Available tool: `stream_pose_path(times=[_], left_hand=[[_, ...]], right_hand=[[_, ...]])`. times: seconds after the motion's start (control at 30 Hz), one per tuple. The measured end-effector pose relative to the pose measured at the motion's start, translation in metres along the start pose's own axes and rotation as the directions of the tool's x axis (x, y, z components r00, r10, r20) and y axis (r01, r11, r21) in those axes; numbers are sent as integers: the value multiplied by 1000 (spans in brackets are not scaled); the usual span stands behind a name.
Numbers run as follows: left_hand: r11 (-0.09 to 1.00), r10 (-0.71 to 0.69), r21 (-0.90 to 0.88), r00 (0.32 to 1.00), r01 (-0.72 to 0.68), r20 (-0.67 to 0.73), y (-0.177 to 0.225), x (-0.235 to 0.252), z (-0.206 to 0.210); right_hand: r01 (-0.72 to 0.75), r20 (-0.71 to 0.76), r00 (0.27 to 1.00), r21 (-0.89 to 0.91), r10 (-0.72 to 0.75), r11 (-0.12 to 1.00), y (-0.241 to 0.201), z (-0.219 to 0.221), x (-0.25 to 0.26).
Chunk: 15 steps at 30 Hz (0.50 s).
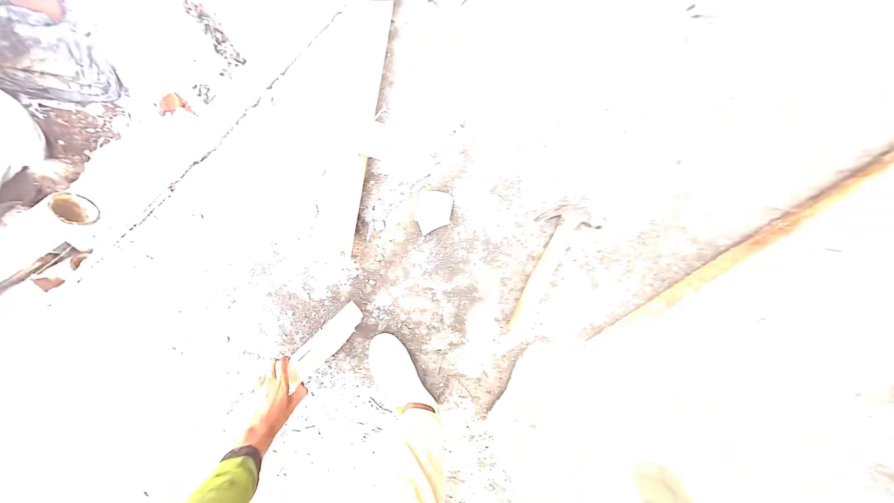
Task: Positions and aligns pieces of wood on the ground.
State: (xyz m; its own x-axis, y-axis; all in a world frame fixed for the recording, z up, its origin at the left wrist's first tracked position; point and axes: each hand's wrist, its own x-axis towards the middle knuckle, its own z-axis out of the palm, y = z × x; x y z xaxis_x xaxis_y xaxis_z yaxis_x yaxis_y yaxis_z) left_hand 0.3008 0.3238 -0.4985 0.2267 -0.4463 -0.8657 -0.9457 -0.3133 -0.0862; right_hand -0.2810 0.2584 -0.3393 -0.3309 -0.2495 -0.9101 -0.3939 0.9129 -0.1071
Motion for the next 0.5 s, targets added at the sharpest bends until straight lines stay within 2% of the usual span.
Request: stream_pose_path(times=[0.07,0.13,0.2,0.33,0.37,0.4,0.5], left_hand=[[983,185,21,980,-184,-78,22,-25,-33],[945,322,-13,934,-328,-157,48,-43,-77],[934,301,-167,948,-315,-103,87,-50,-141],[856,302,-359,923,-372,-237,170,-5,-264],[829,306,-396,912,-396,-272,191,11,-288],[812,309,-409,901,-416,-304,210,26,-308],[799,330,-377,866,-468,-376,258,62,-344]], right_hand=[[-42,-70,997,-18,40,999,26,-3,23],[-182,-76,980,4,182,983,2,-4,29],[-256,-57,965,20,257,966,-15,-8,30],[-116,-148,982,8,115,993,30,-13,58],[-48,-188,981,-16,44,999,40,-14,65],[-43,-192,980,-4,42,999,38,-16,69],[-162,-184,968,56,170,985,17,-18,87]])
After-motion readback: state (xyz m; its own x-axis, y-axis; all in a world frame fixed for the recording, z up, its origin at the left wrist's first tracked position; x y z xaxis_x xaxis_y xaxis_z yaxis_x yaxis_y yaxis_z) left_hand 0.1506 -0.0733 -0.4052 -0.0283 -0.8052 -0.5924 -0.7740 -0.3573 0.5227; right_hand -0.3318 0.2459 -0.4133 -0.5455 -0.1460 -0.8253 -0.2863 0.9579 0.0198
